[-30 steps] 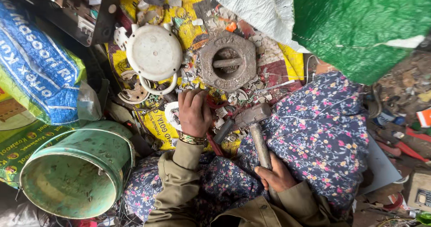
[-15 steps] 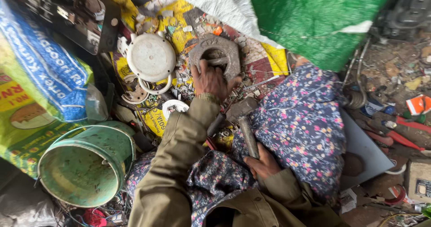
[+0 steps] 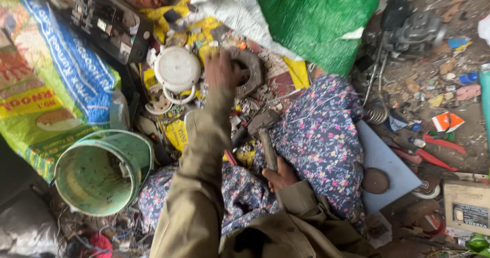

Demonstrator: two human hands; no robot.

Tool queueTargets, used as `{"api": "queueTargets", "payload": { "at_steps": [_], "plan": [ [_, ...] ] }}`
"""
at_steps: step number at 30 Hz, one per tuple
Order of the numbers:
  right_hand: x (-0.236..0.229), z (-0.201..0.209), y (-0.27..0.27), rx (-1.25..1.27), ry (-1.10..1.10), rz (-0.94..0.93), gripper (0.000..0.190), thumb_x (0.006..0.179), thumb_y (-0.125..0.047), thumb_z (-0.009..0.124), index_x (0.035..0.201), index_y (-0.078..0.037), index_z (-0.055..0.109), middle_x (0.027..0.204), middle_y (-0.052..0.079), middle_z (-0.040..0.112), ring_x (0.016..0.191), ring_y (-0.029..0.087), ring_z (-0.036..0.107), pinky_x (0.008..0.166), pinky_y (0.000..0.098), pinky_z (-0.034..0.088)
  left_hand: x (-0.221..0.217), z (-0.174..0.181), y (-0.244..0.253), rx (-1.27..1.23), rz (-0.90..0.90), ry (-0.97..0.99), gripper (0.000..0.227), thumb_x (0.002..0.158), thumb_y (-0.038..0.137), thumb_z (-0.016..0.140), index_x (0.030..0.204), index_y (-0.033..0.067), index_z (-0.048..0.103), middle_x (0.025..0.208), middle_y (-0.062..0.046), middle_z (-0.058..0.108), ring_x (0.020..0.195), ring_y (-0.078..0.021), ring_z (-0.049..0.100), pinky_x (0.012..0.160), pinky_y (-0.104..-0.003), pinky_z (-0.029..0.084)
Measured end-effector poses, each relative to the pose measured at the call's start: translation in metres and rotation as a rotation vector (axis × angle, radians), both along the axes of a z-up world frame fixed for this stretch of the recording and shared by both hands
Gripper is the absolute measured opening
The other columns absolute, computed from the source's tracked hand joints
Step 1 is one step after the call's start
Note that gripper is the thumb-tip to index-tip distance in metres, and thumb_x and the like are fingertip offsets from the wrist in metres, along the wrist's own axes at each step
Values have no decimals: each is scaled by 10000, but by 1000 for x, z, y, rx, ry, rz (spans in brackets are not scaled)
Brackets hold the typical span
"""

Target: The person repairs a electrical switch component using a small screwdriver and a hammer.

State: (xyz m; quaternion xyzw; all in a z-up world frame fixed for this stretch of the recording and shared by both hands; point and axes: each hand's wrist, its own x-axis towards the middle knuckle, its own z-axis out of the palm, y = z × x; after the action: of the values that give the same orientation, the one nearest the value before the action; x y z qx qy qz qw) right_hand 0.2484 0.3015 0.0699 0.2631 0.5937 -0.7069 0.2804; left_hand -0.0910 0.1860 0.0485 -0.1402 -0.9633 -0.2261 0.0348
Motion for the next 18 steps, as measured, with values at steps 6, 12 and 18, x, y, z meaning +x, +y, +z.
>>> {"api": "queueTargets", "payload": {
  "at_steps": [6, 12, 18],
  "plan": [
    [8, -33, 1, 319, 135, 103, 694, 896, -357, 726, 1381, 65, 463, 900, 204, 639, 741, 243, 613, 621, 401, 517, -93, -46, 8, -213, -398, -193, 336, 763, 93, 768, 1082, 141, 674, 1074, -155, 691, 997, -400, 672, 859, -482, 549],
    [-13, 3, 12, 652, 403, 210, 548, 891, -312, 713, 1329, -10, 581, 1093, 238, 724, 928, 391, 704, 781, 445, 564, -34, -7, -6, -146, -201, -86, 353, 820, 72, 741, 1140, 210, 687, 1230, -72, 708, 1034, -332, 699, 844, -489, 568],
    [-113, 81, 63, 1063, 901, 224, 240, 1020, -215, 618, 1200, -58, 650, 1028, 178, 720, 902, 384, 686, 760, 436, 542, 98, 33, -61, 103, -208, 344, 461, 856, 17, 713, 1308, 101, 678, 1536, -134, 551, 1393, -412, 573, 1181, -478, 506]
  ]
}}
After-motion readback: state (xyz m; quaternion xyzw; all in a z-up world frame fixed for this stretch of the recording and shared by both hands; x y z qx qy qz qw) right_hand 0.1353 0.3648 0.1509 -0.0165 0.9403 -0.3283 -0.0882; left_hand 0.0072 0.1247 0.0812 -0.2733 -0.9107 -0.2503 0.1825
